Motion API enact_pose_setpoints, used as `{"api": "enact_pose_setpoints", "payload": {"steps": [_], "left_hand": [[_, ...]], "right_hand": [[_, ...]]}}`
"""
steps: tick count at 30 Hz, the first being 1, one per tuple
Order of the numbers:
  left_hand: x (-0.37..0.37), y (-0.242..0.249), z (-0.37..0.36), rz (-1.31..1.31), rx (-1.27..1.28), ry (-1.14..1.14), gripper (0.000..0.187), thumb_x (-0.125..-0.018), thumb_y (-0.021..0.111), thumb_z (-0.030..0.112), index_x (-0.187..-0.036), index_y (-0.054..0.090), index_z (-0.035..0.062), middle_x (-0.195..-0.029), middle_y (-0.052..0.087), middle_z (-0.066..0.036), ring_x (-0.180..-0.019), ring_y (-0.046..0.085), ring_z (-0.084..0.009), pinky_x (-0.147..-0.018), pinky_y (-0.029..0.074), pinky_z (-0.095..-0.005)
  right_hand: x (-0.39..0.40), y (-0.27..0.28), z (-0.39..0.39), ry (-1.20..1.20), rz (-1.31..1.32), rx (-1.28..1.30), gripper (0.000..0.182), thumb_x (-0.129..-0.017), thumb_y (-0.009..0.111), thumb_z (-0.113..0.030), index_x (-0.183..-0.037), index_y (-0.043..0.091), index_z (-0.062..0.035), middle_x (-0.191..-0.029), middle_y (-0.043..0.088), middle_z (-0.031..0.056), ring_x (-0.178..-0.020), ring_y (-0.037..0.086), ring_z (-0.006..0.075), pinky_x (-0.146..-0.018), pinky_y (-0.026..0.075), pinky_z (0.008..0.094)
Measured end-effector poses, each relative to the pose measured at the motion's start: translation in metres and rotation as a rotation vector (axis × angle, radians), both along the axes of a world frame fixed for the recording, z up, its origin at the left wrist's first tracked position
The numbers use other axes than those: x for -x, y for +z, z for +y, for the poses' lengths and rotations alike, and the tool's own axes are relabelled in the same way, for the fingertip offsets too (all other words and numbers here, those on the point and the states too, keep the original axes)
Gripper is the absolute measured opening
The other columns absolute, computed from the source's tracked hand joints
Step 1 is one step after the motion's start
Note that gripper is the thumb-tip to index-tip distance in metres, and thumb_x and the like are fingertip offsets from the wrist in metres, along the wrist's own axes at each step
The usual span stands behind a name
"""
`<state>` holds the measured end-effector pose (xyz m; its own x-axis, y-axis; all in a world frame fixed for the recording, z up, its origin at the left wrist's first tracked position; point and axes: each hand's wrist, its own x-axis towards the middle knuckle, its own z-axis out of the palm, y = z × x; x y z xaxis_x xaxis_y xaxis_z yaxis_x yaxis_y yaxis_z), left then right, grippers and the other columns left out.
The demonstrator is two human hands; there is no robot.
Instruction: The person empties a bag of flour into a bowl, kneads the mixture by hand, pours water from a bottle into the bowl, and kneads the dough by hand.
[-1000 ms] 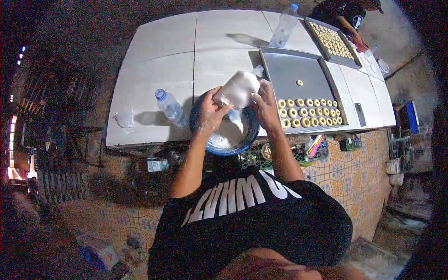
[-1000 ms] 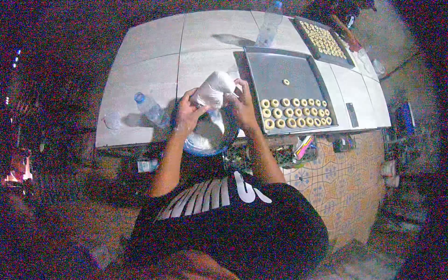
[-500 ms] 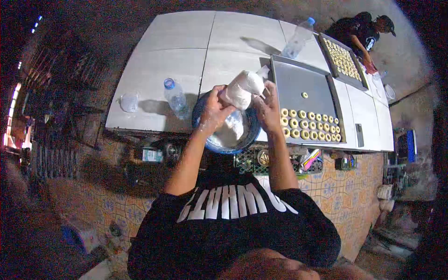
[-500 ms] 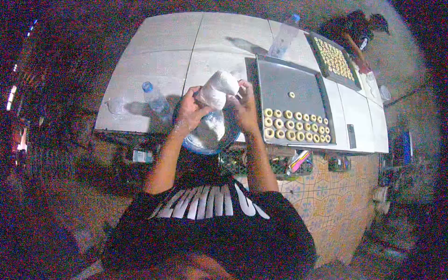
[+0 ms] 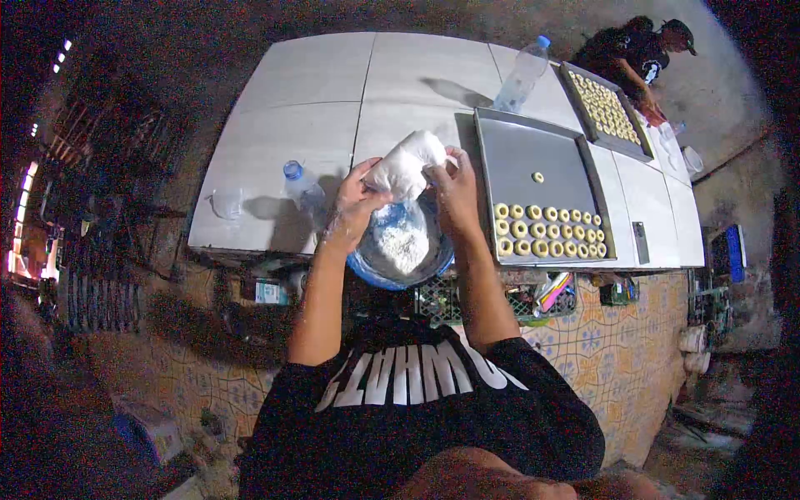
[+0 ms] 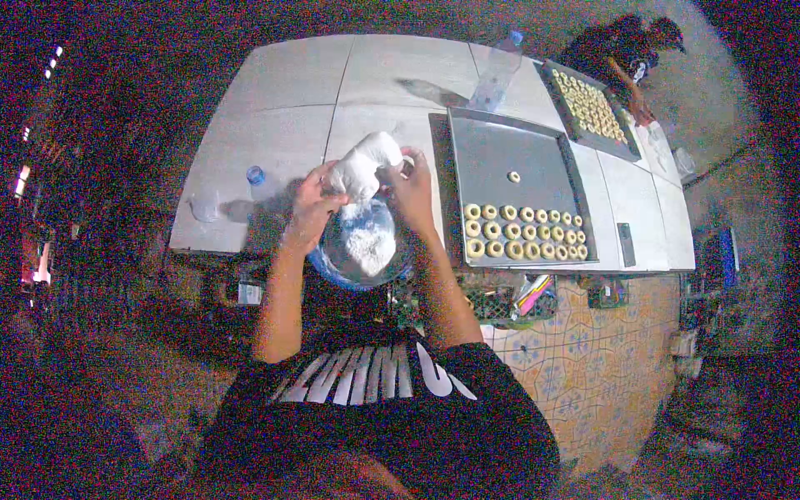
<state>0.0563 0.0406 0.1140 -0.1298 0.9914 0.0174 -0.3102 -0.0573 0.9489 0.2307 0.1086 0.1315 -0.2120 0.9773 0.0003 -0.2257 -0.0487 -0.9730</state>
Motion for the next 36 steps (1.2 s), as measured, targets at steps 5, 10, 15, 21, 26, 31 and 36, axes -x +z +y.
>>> {"api": "enact_pose_setpoints", "payload": {"steps": [5,10,15,21,26,31,36], "left_hand": [[-0.004,0.008,0.003,-0.016,-0.054,-0.001,0.068,-0.069,0.068,-0.002,-0.132,0.043,0.0066,-0.109,0.059,-0.009,-0.094,0.059,-0.0161,-0.086,0.048,-0.0302],[-0.006,0.017,0.015,0.277,-0.247,0.012,0.067,-0.071,0.062,-0.01,-0.132,0.04,0.0071,-0.112,0.055,-0.009,-0.095,0.057,-0.0145,-0.083,0.049,-0.0292],[-0.023,0.03,0.019,0.29,-0.235,0.022,0.067,-0.071,0.059,-0.011,-0.132,0.036,0.0066,-0.108,0.054,-0.008,-0.096,0.057,-0.015,-0.087,0.046,-0.0294],[-0.03,0.05,0.031,0.382,-0.349,-0.028,0.065,-0.071,0.058,-0.01,-0.13,0.038,0.0074,-0.109,0.054,-0.008,-0.098,0.056,-0.0149,-0.086,0.047,-0.0292],[-0.024,0.063,0.032,0.291,-0.282,-0.071,0.062,-0.071,0.058,-0.011,-0.128,0.042,0.0066,-0.111,0.054,-0.008,-0.099,0.057,-0.0143,-0.087,0.048,-0.029],[-0.027,0.072,0.031,0.219,-0.331,-0.056,0.063,-0.071,0.061,-0.006,-0.128,0.04,0.006,-0.11,0.053,-0.008,-0.099,0.056,-0.0157,-0.089,0.048,-0.0304],[-0.025,0.068,0.028,0.093,-0.312,-0.104,0.067,-0.068,0.062,-0.009,-0.129,0.038,0.0058,-0.111,0.053,-0.009,-0.101,0.056,-0.0158,-0.09,0.048,-0.0312]], "right_hand": [[-0.001,-0.007,0.008,0.068,0.061,0.032,0.034,-0.084,0.057,0.003,-0.116,0.044,-0.004,-0.098,0.061,0.01,-0.085,0.06,0.0144,-0.07,0.05,0.0267],[-0.01,0.004,0.008,0.091,0.109,-0.22,0.041,-0.082,0.053,0.008,-0.119,0.04,-0.0052,-0.108,0.055,0.0094,-0.097,0.057,0.0162,-0.078,0.05,0.0282],[-0.02,0.003,0.011,0.088,0.153,-0.374,0.044,-0.079,0.055,0.009,-0.118,0.041,-0.0059,-0.11,0.05,0.0063,-0.106,0.052,0.0172,-0.085,0.048,0.0312],[-0.021,0.008,0.015,-0.024,0.233,-0.238,0.045,-0.076,0.056,0.007,-0.116,0.041,-0.0068,-0.107,0.052,0.0079,-0.095,0.057,0.0162,-0.078,0.051,0.0307],[-0.024,0.028,0.015,0.017,0.265,-0.26,0.041,-0.078,0.052,0.009,-0.117,0.042,-0.0022,-0.098,0.055,0.0072,-0.088,0.056,0.0152,-0.074,0.048,0.0283],[-0.02,0.039,0.013,-0.051,0.285,-0.192,0.043,-0.078,0.054,0.008,-0.118,0.042,-0.0031,-0.095,0.053,0.0061,-0.078,0.053,0.0131,-0.071,0.047,0.0255],[-0.023,0.03,0.015,-0.02,0.193,-0.305,0.05,-0.077,0.062,0.006,-0.119,0.039,-0.006,-0.102,0.053,0.009,-0.092,0.056,0.0165,-0.074,0.052,0.0285]]}}
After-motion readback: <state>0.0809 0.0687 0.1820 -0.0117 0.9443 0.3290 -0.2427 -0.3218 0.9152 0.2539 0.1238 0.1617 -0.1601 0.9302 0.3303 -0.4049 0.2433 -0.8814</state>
